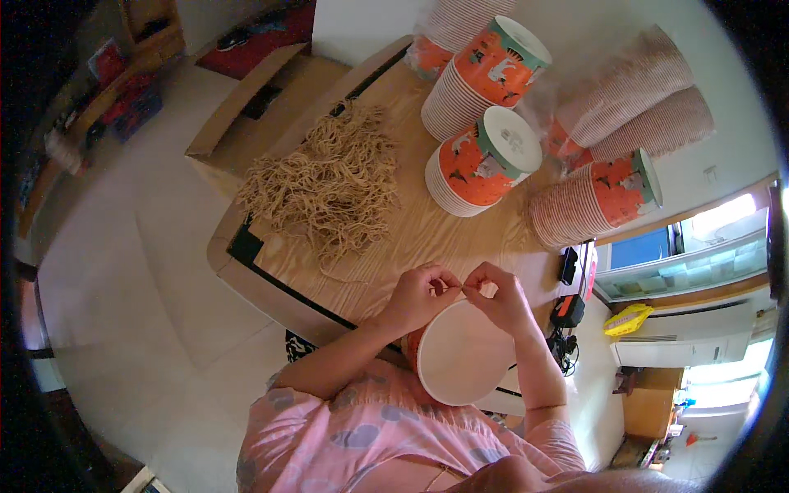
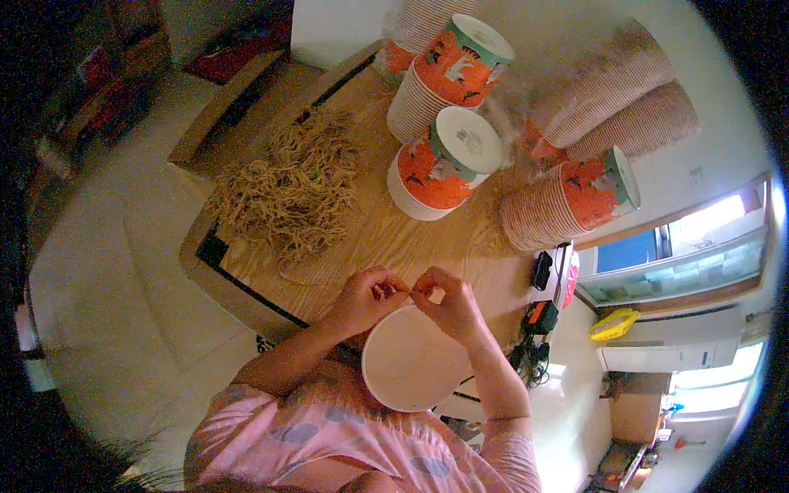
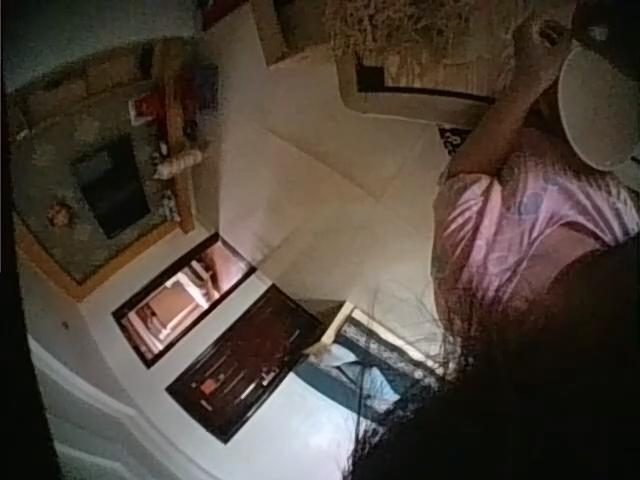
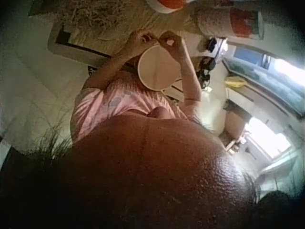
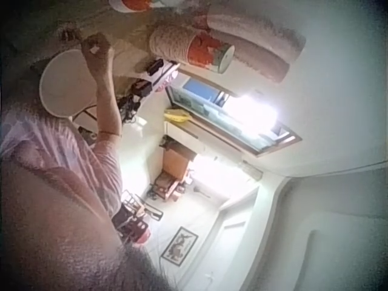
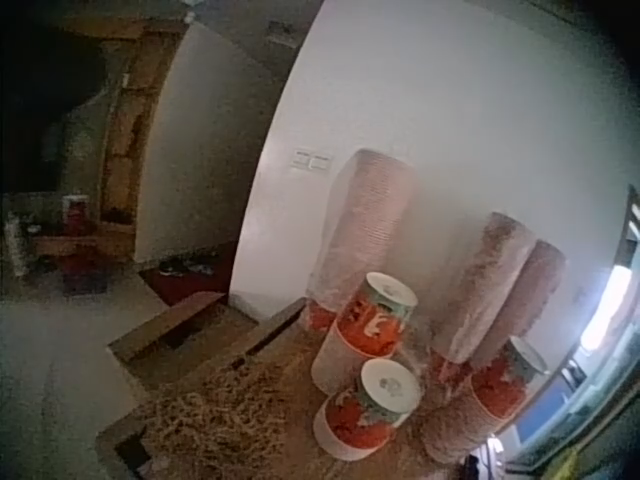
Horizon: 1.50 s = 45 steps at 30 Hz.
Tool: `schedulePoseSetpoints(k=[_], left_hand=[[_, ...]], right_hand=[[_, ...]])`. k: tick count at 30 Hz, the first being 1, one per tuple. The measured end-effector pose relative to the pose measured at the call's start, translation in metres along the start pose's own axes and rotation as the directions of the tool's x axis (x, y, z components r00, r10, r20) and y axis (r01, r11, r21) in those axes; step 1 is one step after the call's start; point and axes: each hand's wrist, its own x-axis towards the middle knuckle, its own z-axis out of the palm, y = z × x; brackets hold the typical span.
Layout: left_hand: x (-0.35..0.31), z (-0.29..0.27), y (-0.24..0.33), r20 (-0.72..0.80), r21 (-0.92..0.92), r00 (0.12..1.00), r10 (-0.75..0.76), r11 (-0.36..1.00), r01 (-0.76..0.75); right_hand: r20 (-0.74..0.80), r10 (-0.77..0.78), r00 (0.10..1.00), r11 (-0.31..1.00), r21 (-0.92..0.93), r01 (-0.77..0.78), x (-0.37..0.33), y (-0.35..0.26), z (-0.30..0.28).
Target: Tying pieces of raffia string around the rims of paper bowls.
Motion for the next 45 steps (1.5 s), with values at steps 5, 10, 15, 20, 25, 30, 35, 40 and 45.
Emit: schedulePoseSetpoints(k=[5, 10, 15, 20, 25, 30, 35, 40, 45], left_hand=[[0.0, 0.0, 0.004, 0.04, -0.089, 0.996, -0.075, 0.993, 0.079], [0.002, 0.003, -0.003, -0.009, -0.19, 0.997, -0.076, 0.979, 0.073], [0.003, 0.003, 0.001, -0.001, -0.05, 1.0, -0.031, 0.998, 0.031], [0.003, 0.002, -0.001, 0.0, -0.023, 1.0, -0.03, 0.999, 0.03], [0.004, 0.003, -0.005, 0.014, -0.04, 0.998, -0.063, 0.997, 0.064], [0.002, 0.001, 0.0, 0.068, -0.106, 0.988, -0.14, 0.984, 0.146], [0.004, 0.004, -0.01, 0.107, -0.168, 0.983, -0.152, 0.971, 0.169], [0.014, 0.007, -0.012, 0.166, -0.211, 0.976, -0.144, 0.961, 0.178], [0.024, 0.009, -0.004, 0.272, -0.168, 0.944, -0.187, 0.957, 0.238]], right_hand=[[-0.062, -0.01, 0.998, 1.0, -0.009, 0.01, -0.001, 0.005, 0.005], [-0.077, -0.064, 0.995, 0.995, 0.067, 0.07, -0.001, 0.009, 0.006], [-0.055, 0.02, 0.998, 0.995, 0.098, -0.014, -0.002, 0.005, 0.005], [-0.071, -0.01, 0.997, 0.998, 0.062, 0.014, -0.002, 0.009, 0.006], [-0.028, 0.037, 0.999, 0.991, 0.13, -0.033, -0.002, 0.011, 0.003], [-0.027, 0.003, 1.0, 0.997, 0.074, -0.001, -0.003, 0.009, 0.001], [-0.064, 0.107, 0.992, 0.961, 0.263, -0.086, -0.001, 0.02, -0.002], [0.0, 0.144, 0.99, 0.869, 0.478, -0.127, 0.002, 0.019, -0.005], [0.114, 0.097, 0.989, 0.752, 0.643, -0.148, 0.004, 0.039, -0.008]])
